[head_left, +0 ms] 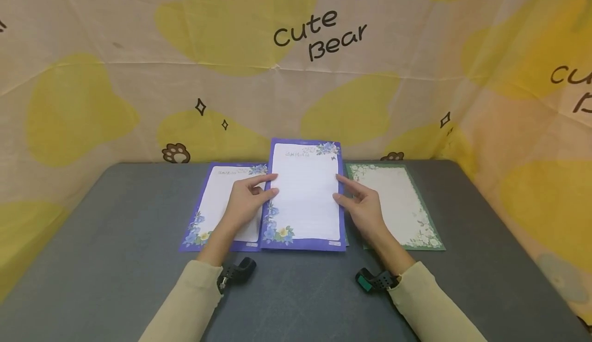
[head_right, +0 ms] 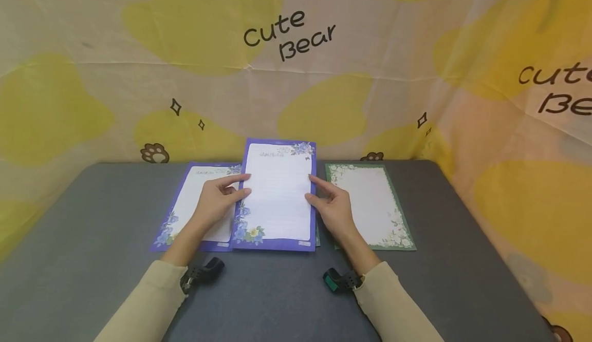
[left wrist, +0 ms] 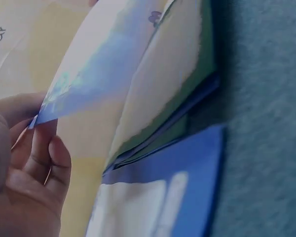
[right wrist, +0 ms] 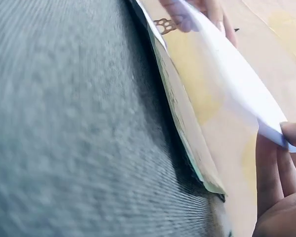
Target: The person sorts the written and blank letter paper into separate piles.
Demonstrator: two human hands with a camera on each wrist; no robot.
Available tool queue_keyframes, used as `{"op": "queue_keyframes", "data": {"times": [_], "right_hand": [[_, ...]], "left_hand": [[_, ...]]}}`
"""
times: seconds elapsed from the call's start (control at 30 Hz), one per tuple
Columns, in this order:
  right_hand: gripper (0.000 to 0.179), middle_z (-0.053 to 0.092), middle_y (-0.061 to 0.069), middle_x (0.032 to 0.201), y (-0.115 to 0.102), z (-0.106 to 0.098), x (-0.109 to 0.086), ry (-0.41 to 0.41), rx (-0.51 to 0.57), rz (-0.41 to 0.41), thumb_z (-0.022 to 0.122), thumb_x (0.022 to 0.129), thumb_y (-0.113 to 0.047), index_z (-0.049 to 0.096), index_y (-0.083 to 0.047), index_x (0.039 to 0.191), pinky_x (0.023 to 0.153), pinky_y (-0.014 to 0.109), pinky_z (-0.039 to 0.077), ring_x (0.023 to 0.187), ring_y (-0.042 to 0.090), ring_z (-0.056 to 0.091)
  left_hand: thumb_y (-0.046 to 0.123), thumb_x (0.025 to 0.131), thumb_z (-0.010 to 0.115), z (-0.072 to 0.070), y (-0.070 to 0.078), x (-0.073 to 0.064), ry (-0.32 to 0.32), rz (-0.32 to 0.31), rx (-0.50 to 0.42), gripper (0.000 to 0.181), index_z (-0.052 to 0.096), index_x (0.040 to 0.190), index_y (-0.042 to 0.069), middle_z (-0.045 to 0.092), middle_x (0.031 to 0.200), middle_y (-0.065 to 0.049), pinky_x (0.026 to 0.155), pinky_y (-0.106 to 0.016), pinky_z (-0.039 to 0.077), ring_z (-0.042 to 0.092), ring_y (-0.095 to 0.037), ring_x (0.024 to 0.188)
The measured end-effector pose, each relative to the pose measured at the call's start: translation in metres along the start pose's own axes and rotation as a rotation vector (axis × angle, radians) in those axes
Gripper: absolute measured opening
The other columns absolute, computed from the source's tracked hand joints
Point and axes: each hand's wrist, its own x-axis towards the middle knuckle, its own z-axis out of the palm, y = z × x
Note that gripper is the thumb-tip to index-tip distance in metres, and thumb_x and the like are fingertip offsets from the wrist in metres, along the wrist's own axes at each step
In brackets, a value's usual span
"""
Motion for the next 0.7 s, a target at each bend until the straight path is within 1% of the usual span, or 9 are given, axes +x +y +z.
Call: {"op": "queue_keyframes", "data": {"times": [0.1, 0.13, 0.2, 0.23, 0.33, 0.37, 0.43, 0.53, 0.7], "right_hand": [[0.047, 0.056, 0.01, 0.15, -0.005, 0.001, 0.001, -0.018, -0.061, -0.006, 0.072, 0.094, -0.017, 0.061, -0.015, 0.141, 0.054, 0.015, 0.045, 0.049, 0.006, 0.052], [0.047, 0.058, 0.01, 0.148, -0.007, 0.002, 0.002, -0.017, -0.084, -0.004, 0.073, 0.094, -0.017, 0.062, -0.016, 0.14, 0.049, 0.018, 0.041, 0.045, 0.009, 0.047], [0.046, 0.06, 0.012, 0.146, -0.012, 0.004, 0.003, -0.012, -0.125, 0.003, 0.073, 0.094, -0.017, 0.063, -0.016, 0.139, 0.045, 0.024, 0.038, 0.042, 0.017, 0.042], [0.046, 0.06, 0.011, 0.145, -0.014, 0.006, 0.003, -0.007, -0.149, 0.013, 0.073, 0.093, -0.017, 0.064, -0.016, 0.138, 0.049, 0.024, 0.045, 0.048, 0.019, 0.052], [0.044, 0.061, 0.01, 0.145, -0.021, 0.012, 0.006, 0.018, -0.183, 0.054, 0.074, 0.093, -0.018, 0.066, -0.017, 0.136, 0.079, 0.03, 0.062, 0.094, 0.027, 0.073], [0.044, 0.061, 0.009, 0.145, -0.023, 0.014, 0.008, 0.022, -0.182, 0.07, 0.073, 0.093, -0.017, 0.066, -0.017, 0.136, 0.091, 0.034, 0.061, 0.113, 0.028, 0.07], [0.043, 0.06, 0.009, 0.146, -0.026, 0.018, 0.01, 0.024, -0.153, 0.109, 0.072, 0.093, -0.016, 0.066, -0.017, 0.136, 0.103, 0.042, 0.054, 0.138, 0.029, 0.055], [0.04, 0.063, 0.01, 0.142, -0.031, 0.025, 0.014, 0.025, -0.095, 0.16, 0.071, 0.094, -0.014, 0.067, -0.016, 0.134, 0.094, 0.041, 0.059, 0.129, 0.029, 0.063], [0.033, 0.071, 0.013, 0.129, -0.04, 0.042, 0.019, 0.033, -0.066, 0.183, 0.069, 0.095, -0.014, 0.071, -0.015, 0.128, 0.072, 0.033, 0.064, 0.093, 0.025, 0.076]], "left_hand": [[0.018, 0.088, 0.079, -0.005, 0.004, 0.0, -0.017, 0.008, 0.018, 0.041, 0.072, 0.128, 0.016, 0.069, 0.128, -0.013, 0.047, -0.02, 0.035, 0.043, -0.008, 0.052], [0.018, 0.088, 0.079, -0.006, 0.005, 0.0, -0.019, 0.008, 0.027, 0.042, 0.071, 0.129, 0.016, 0.063, 0.141, -0.01, 0.048, -0.019, 0.036, 0.045, -0.008, 0.054], [0.018, 0.088, 0.079, -0.01, 0.006, 0.0, -0.02, 0.019, 0.057, 0.043, 0.07, 0.13, 0.016, 0.058, 0.148, -0.01, 0.05, -0.019, 0.039, 0.049, -0.011, 0.058], [0.018, 0.088, 0.079, -0.011, 0.007, 0.001, -0.019, 0.023, 0.072, 0.044, 0.07, 0.131, 0.016, 0.058, 0.148, -0.009, 0.051, -0.019, 0.04, 0.05, -0.012, 0.06], [0.019, 0.089, 0.078, -0.016, 0.008, 0.001, -0.009, 0.028, 0.125, 0.044, 0.069, 0.132, 0.018, 0.058, 0.149, -0.009, 0.053, -0.019, 0.043, 0.053, -0.015, 0.063], [0.018, 0.089, 0.078, -0.018, 0.009, 0.002, -0.005, 0.031, 0.138, 0.044, 0.069, 0.132, 0.018, 0.058, 0.148, -0.009, 0.054, -0.019, 0.044, 0.054, -0.015, 0.064], [0.017, 0.09, 0.077, -0.022, 0.009, 0.002, -0.002, 0.035, 0.158, 0.043, 0.069, 0.132, 0.018, 0.059, 0.147, -0.009, 0.056, -0.019, 0.045, 0.055, -0.016, 0.065], [0.015, 0.09, 0.077, -0.031, 0.009, 0.003, -0.008, 0.046, 0.162, 0.043, 0.069, 0.132, 0.016, 0.06, 0.146, -0.011, 0.056, -0.02, 0.046, 0.055, -0.015, 0.065], [0.012, 0.089, 0.077, -0.052, 0.009, 0.004, -0.022, 0.054, 0.157, 0.044, 0.068, 0.132, 0.013, 0.062, 0.143, -0.012, 0.055, -0.021, 0.044, 0.054, -0.012, 0.062]]}}
